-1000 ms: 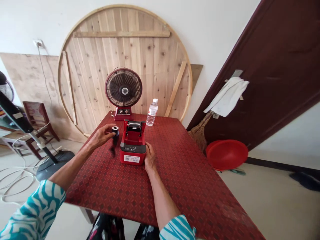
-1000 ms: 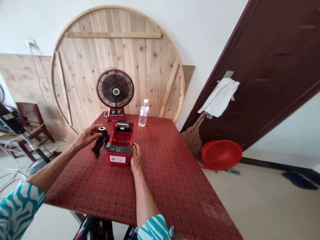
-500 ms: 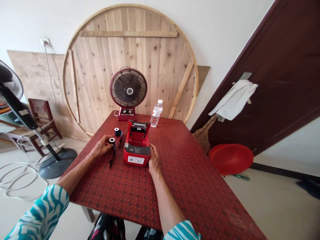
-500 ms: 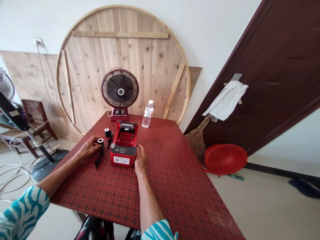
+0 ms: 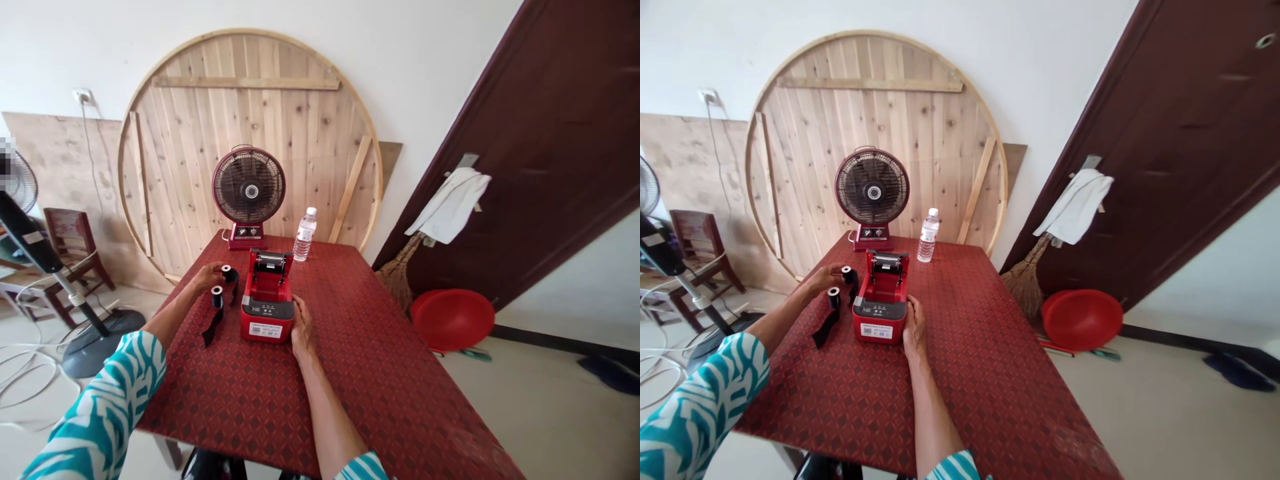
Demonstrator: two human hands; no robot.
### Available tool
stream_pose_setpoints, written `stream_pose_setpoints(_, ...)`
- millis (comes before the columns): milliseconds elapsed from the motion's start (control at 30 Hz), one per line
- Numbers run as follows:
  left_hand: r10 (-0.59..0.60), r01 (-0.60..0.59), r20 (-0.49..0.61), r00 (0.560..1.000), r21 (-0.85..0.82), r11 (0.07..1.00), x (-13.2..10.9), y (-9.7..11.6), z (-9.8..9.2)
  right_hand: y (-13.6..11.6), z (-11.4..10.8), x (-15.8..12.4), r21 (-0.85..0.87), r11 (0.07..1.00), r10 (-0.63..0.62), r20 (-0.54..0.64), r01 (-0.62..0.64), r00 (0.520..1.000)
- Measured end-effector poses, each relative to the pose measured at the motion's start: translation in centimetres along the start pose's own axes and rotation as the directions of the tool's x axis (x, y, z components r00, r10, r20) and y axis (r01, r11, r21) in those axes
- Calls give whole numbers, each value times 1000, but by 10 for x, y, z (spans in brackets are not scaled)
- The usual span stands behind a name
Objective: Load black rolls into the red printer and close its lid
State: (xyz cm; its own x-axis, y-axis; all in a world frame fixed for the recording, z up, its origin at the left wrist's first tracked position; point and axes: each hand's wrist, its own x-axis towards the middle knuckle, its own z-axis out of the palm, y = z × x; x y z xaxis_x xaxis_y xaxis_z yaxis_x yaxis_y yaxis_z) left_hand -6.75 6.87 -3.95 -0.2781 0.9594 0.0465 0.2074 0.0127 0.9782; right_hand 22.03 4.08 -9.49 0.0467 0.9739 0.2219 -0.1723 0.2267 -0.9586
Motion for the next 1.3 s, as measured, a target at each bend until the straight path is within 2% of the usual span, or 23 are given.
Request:
stream_pose_setpoints(200,1,-1,-12,1000,-30,1000,0,-4,4,3,-1,1,-1,1000,-14,5,14,1000)
stream_pose_setpoints(333,46,-50,-53,998,-75,996,-6,5,4,5,-1,2,2,999,-32,20,32,999)
stream_pose_setpoints(467,150,-157,-49,987,-215,964,-23,36,-8,5,0,3,32,999,-16,-6,16,1000)
stream_pose_setpoints(533,184,-172,37,982,-223,960,-37,58,-16,5,1,3,37,999,-18,-18,19,1000)
stream_pose_setpoints(633,205,-179,212,956,-133,975,-60,91,-18,4,2,3,31,999,-34,-22,34,999)
stream_pose_setpoints(700,221,-230,337,915,-13,973,-71,106,-9,4,3,3,36,999,-39,-24,40,999)
stream_pose_setpoints(800,209,-320,499,841,147,936,-76,113,20,6,4,4,40,998,-48,-35,49,998)
stream_pose_setpoints(933,240,-438,518,821,302,847,-62,107,64,8,5,5,41,997,-60,-36,62,998)
stream_pose_setpoints(1000,212,-473,554,805,384,793,-51,105,80,7,6,5,43,997,-58,-39,60,998)
stream_pose_setpoints(1133,106,-482,577,810,552,680,-31,103,92,3,7,4,19,998,-61,-52,62,997)
stream_pose_setpoints(1300,36,-524,670,741,544,656,-18,100,91,-2,7,3,22,998,-52,-40,53,998)
